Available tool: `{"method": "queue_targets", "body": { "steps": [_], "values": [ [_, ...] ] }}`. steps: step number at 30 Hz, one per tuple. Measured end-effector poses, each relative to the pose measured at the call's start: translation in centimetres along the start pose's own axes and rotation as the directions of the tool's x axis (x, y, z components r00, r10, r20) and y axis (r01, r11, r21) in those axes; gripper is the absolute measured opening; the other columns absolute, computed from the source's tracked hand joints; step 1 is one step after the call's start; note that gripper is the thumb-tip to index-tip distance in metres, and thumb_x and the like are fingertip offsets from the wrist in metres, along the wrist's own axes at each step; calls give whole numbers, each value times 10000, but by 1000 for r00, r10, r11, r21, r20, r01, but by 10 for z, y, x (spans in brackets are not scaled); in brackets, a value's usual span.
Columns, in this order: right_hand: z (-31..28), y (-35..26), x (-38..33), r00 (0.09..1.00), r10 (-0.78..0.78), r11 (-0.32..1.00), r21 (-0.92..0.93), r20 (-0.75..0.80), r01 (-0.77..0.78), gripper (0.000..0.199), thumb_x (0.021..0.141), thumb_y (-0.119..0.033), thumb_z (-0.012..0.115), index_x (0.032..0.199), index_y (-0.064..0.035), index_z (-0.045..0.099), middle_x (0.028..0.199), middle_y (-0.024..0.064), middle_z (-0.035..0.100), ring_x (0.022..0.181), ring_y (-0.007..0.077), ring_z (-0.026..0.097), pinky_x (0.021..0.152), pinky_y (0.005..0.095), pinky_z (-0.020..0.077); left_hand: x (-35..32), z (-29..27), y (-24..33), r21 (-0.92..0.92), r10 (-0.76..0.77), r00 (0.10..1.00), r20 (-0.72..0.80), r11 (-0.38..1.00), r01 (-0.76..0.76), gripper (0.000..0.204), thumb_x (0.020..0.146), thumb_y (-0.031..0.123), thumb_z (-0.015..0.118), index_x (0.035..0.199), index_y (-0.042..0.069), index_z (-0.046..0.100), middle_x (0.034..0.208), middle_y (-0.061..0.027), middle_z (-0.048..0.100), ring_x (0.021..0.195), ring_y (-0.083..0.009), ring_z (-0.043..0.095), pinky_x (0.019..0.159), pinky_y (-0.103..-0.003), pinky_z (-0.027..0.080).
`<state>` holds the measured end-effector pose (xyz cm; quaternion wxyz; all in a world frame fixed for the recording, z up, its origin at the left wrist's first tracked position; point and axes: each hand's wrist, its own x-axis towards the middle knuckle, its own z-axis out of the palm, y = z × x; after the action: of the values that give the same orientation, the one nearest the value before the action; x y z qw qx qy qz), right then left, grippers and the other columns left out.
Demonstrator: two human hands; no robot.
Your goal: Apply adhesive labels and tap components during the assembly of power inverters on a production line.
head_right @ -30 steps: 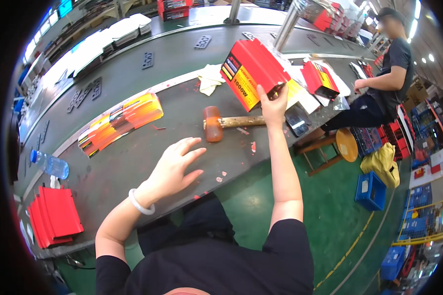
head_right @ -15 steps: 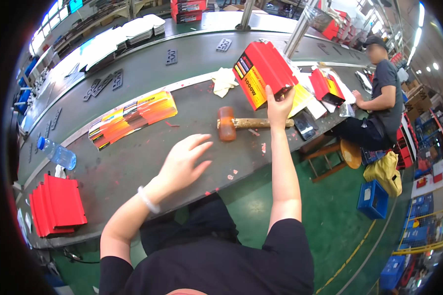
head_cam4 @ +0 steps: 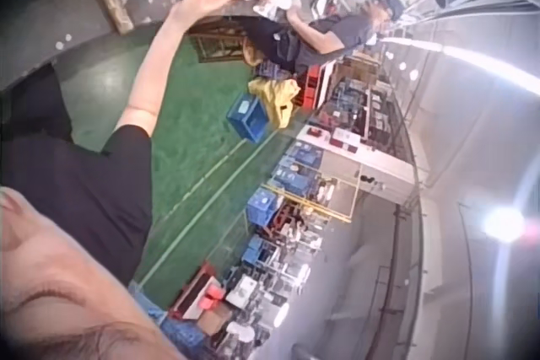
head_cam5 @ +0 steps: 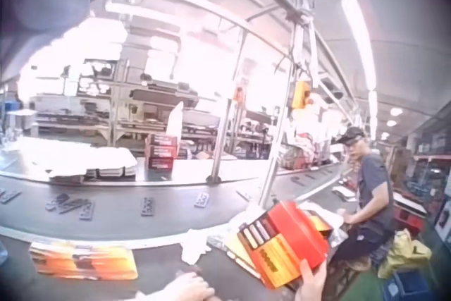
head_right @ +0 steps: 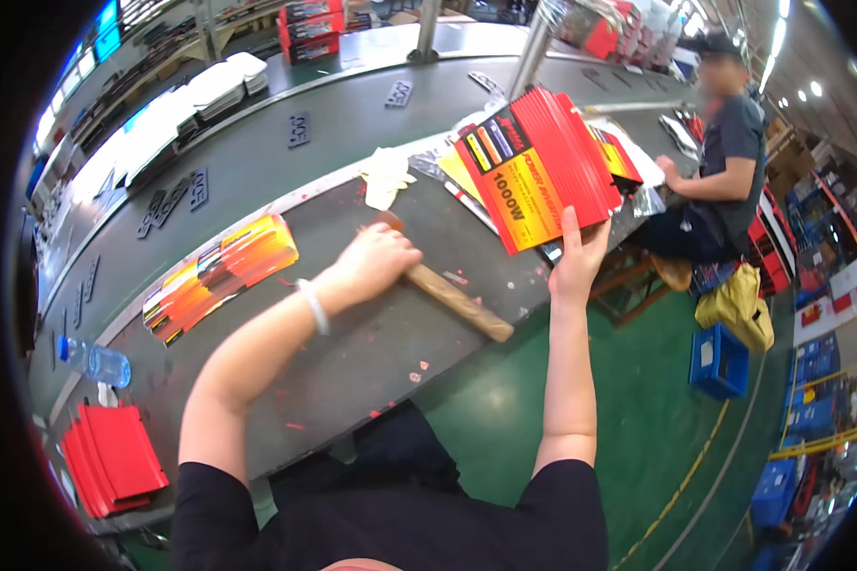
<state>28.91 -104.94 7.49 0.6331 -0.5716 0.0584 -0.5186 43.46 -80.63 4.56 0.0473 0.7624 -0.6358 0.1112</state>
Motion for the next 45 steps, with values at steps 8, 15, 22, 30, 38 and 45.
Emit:
{"method": "queue_targets", "body": {
  "steps": [8,15,22,30,38,45],
  "values": [
    [-2,12,-33,986,78,986,-160,145,-54,514,861,5,631,1318,2,396,1240,79,526,1138,174,508,996,312,373,-26,14,-89,115,-38,999,-11,993,39,144,777,110,551,910,127,604,918,-37,636,975,-204,608,939,-328,425],
    [-3,41,-52,964,-3,854,-501,267,141,562,801,-25,710,1282,6,422,1242,133,505,1128,229,496,992,377,387,-70,-16,-28,-170,-99,877,-470,985,20,363,769,89,610,1132,90,599,1277,-131,535,1145,-289,543,988,-429,413],
    [-45,71,-32,954,-64,835,-507,293,212,680,847,-113,715,1372,56,318,1233,210,519,1040,250,550,888,357,467,-232,-143,53,-77,-376,802,-464,919,386,556,761,285,715,1244,72,537,1371,-142,442,1286,-291,416,1054,-473,328],
    [2,28,-43,732,-613,250,-806,297,536,546,851,-233,714,1226,70,457,1109,168,572,1014,281,570,945,398,451,-469,-154,153,-258,-273,-231,-934,67,964,612,758,193,766,1237,-11,442,1188,-168,445,1114,-321,448,974,-408,372],
    [308,-85,-312,239,-225,962,176,944,210,249,799,-102,684,1027,-27,616,894,117,626,857,237,633,756,308,490,-498,-96,181,-640,-323,-572,-754,167,750,222,944,194,538,1098,33,522,1115,-83,487,1019,-188,475,878,-310,373],
    [412,-111,-446,199,-359,933,351,912,78,319,774,-212,760,870,2,545,746,96,593,668,166,602,630,296,491,-480,-102,197,-667,-457,-548,-701,147,730,245,918,188,560,1101,30,523,1130,-94,504,1041,-218,497,883,-320,385]
  ]
}}
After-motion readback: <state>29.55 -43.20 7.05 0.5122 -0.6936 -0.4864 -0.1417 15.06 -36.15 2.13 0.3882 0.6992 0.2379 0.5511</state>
